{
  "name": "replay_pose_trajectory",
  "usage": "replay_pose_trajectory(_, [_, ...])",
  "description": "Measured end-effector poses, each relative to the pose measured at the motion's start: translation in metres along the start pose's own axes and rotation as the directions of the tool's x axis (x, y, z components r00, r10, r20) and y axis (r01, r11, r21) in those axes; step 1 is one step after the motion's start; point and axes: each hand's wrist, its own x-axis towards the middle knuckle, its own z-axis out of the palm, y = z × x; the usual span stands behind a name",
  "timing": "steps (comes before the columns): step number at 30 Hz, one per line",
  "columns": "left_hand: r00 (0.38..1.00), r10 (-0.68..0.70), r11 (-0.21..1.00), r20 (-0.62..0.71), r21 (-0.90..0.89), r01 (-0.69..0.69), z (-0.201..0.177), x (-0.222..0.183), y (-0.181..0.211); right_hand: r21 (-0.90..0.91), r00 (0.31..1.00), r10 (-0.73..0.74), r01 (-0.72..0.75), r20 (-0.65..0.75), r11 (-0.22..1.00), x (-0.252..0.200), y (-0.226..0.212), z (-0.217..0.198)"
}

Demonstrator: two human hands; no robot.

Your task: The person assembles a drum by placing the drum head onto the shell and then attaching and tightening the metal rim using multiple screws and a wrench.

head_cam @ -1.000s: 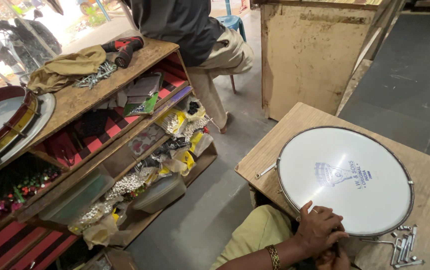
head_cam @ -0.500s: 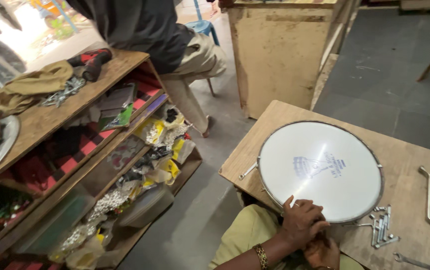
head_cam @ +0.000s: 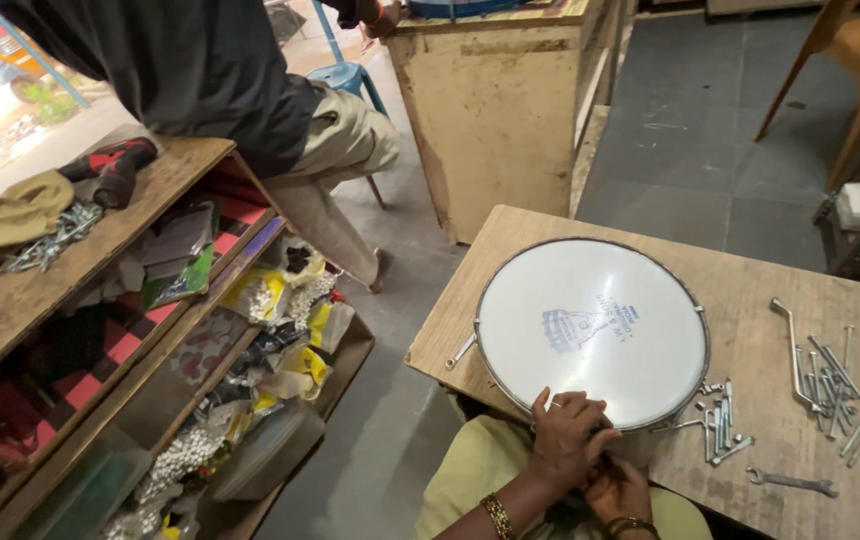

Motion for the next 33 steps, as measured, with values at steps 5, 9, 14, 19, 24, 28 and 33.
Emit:
replay_pose_trajectory(5, [1.000, -0.015, 1.000, 0.012, -0.019, 0.015, -0.001, 0.002, 0.000, 0.093, 0.995, 0.070, -0.076, 0.070, 0.993, 0.012, 0.004, -0.005])
replay_pose_trajectory(9, [0.999, -0.017, 1.000, 0.050, -0.006, 0.017, 0.001, 0.002, -0.002, 0.049, 0.987, 0.115, -0.111, -0.111, 0.993, 0.007, 0.002, -0.005])
replay_pose_trajectory(14, [0.999, -0.019, 1.000, 0.046, -0.004, 0.019, 0.003, 0.001, -0.004, 0.016, 0.995, 0.077, -0.076, -0.070, 0.997, 0.001, 0.001, 0.000])
replay_pose_trajectory(19, [0.999, -0.019, 1.000, 0.044, 0.010, 0.019, 0.007, 0.000, -0.007, 0.023, 0.999, 0.036, -0.037, 0.021, 0.999, 0.006, 0.004, 0.003])
replay_pose_trajectory(24, [0.999, -0.022, 0.999, 0.044, 0.030, 0.021, 0.009, 0.000, -0.008, 0.056, 0.995, 0.039, -0.044, 0.092, 0.997, 0.009, 0.006, 0.003])
replay_pose_trajectory(28, [0.999, -0.016, 0.999, 0.044, 0.028, 0.015, 0.008, 0.001, -0.008, 0.044, 0.998, 0.048, -0.046, -0.040, 0.998, 0.009, 0.006, 0.002])
replay_pose_trajectory(33, [1.000, -0.003, 1.000, 0.020, 0.031, 0.003, 0.007, 0.001, -0.007, 0.049, 0.996, 0.054, -0.051, -0.065, 0.998, 0.008, 0.004, -0.002])
